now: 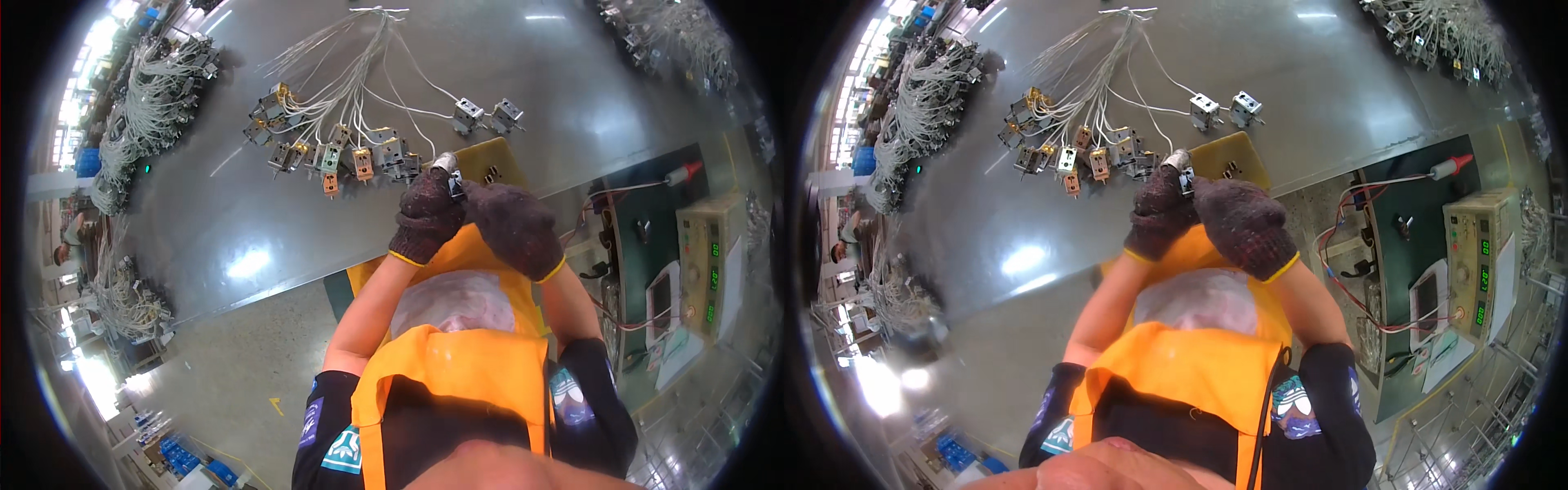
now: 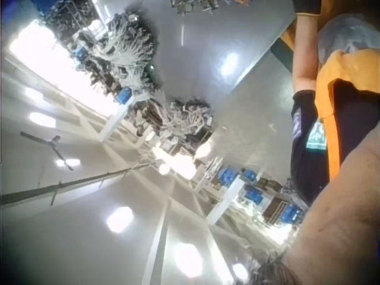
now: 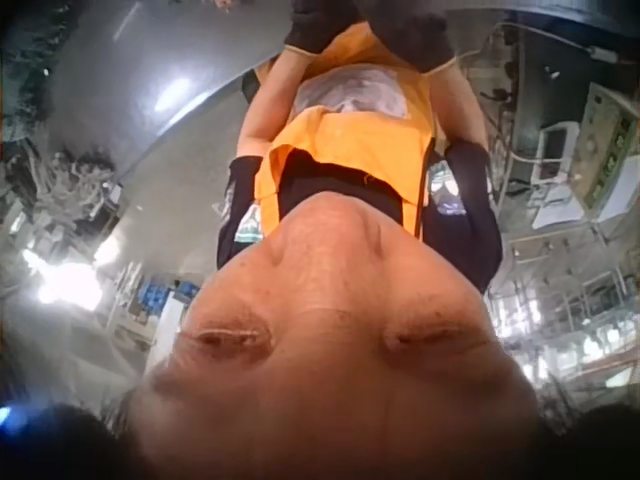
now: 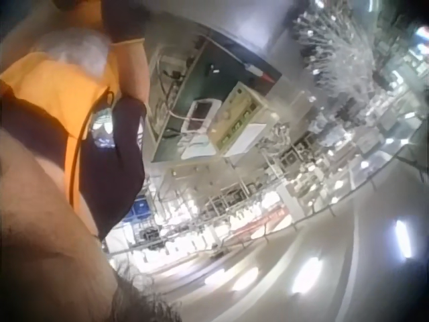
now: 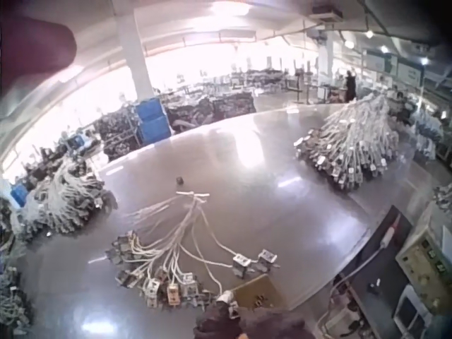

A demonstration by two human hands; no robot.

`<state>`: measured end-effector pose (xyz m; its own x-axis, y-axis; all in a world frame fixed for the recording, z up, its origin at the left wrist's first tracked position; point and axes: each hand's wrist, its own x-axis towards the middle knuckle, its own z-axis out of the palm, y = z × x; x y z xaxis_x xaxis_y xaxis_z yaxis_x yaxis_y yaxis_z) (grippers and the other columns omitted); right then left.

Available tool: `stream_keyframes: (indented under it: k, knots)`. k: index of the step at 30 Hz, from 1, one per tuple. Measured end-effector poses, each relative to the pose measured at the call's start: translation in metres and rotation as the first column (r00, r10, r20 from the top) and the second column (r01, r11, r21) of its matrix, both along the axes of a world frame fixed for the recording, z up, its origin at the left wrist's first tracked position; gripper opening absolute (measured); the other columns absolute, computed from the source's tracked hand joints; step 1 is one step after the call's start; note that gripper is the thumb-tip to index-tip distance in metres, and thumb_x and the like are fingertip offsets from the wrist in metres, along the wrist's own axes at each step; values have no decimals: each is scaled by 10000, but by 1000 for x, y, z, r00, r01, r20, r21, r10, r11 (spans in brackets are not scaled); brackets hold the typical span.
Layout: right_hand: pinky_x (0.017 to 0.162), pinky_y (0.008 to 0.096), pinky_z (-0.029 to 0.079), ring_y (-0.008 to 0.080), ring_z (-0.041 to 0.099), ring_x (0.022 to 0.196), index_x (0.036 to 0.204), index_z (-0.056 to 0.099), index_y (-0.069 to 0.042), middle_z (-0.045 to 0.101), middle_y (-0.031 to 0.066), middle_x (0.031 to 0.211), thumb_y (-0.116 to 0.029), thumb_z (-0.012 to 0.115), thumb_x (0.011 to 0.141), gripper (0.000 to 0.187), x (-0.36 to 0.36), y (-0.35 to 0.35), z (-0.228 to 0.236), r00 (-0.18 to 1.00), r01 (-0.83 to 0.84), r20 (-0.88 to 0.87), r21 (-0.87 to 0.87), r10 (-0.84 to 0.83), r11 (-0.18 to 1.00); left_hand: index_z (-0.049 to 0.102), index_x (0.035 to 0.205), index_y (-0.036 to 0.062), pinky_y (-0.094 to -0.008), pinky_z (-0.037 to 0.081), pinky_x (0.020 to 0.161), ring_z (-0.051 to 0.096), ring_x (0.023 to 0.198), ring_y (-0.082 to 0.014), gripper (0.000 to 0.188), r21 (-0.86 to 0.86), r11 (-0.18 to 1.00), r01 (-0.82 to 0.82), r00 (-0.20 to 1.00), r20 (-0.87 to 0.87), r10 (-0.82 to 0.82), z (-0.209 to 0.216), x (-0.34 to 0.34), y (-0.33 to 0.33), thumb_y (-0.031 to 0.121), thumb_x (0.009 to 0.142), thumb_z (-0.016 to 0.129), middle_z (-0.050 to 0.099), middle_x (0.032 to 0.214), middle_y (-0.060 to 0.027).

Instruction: Assembling a complex wiring harness by connecting various wire segments to components on a circular metal jig.

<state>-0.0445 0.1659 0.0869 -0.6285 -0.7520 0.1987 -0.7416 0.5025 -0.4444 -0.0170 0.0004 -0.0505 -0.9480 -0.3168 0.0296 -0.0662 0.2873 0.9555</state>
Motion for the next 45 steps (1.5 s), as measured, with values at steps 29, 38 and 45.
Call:
stream_keyframes:
  k: [29,38,45]
  knots:
    - [783,231,506,76,610,903,1387,505,-88,685,28,1051,-92,667,867,545,-13,-4,-34,495,530,869,-301,-1,793,542,1213,59,-385,459,952,605,1056,-299,520,-900,377,218,950,107,-295,131,18,-113,155,737,727,631,1094,-138]
    - [715,257,517,102,574,929,1386,496,-65,640,74,1178,-57,619,870,530,-11,-14,-53,567,579,823,-368,-35,728,569,1241,39,-281,504,889,601,1000,-144,439,604,796,45,949,-274,154,164,-6,-116,-14,820,682,633,1112,-70]
    - [868,307,497,178,621,975,1362,524,-87,644,99,1166,-119,635,849,526,-26,-8,-55,696,349,717,-289,-40,891,486,1295,1,-349,413,1011,521,1190,-249,571,-610,712,-349,910,-402,102,33,-3,21,206,826,740,539,1262,-142]
